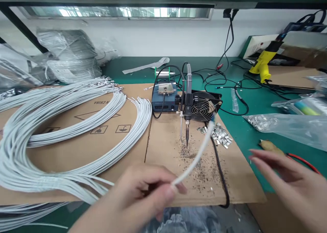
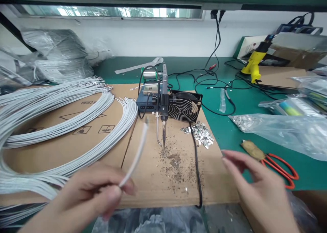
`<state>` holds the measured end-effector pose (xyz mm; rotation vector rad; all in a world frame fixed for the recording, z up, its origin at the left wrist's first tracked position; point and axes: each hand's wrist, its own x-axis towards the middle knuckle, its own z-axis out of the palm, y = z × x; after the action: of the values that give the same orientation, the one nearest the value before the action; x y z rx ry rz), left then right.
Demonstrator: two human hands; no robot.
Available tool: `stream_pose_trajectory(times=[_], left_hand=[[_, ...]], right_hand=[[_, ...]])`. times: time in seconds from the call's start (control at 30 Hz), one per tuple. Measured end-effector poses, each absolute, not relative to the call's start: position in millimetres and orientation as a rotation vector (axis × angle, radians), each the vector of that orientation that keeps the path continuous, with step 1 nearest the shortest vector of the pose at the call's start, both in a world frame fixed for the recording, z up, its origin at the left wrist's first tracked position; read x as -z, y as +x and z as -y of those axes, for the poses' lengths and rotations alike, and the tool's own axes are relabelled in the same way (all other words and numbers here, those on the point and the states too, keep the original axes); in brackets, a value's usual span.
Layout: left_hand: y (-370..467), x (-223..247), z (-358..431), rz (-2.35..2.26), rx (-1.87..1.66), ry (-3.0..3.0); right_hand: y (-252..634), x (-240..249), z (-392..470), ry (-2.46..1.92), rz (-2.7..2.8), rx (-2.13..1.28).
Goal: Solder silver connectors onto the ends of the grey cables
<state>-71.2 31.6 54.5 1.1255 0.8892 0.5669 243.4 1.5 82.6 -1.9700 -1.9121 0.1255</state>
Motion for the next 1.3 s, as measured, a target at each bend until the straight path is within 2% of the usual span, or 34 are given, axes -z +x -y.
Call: stream_pose_trajectory(times=[0.17, 0.33, 0.47, 0.63, 0.8, 0.97, 1.1, 1.3], left_hand=[[-51.0, -42.2, -10.8, -0.808, -0.411, 1.256], [-51.2, -17.8, 8.8, -0.746, -0.254, 1.206], [-31.8, 2.5, 26.7, -0.617, -0.524, 0.686], [-14.7, 6.9, 33.3, -0.592, -0.630, 0.494], [-14.4, -4.8, 35.2, -0.823, -0.723, 0.572], [-9.8, -5.7, 39.3, -0.911, -0.914, 0.551], [-11.3, -2.3, 39.6, -0.792, -0.863, 0.420], [-14.6, 9.3, 37.7, -0.430, -0.837, 0.217]], right_hand=[[166.1, -58.0, 9.5, -1.604, 1.643, -1.041], [135.7, -49.8, 8.5, -1.554, 1.385, -1.340], [131.2, -47.5, 11.8, -1.397, 1.412, -1.654], [130.1, -46.2, 15.8, -1.362, 1.413, -1.611], [123.7, -43.5, 21.4, -1.361, 1.098, -1.551], [122.9, -38.7, 23.3, -1.270, 0.897, -1.669], [134.6, -37.5, 19.2, -1.173, 0.669, -1.613], [133.0, -44.9, 26.1, -1.627, 0.916, -1.472]])
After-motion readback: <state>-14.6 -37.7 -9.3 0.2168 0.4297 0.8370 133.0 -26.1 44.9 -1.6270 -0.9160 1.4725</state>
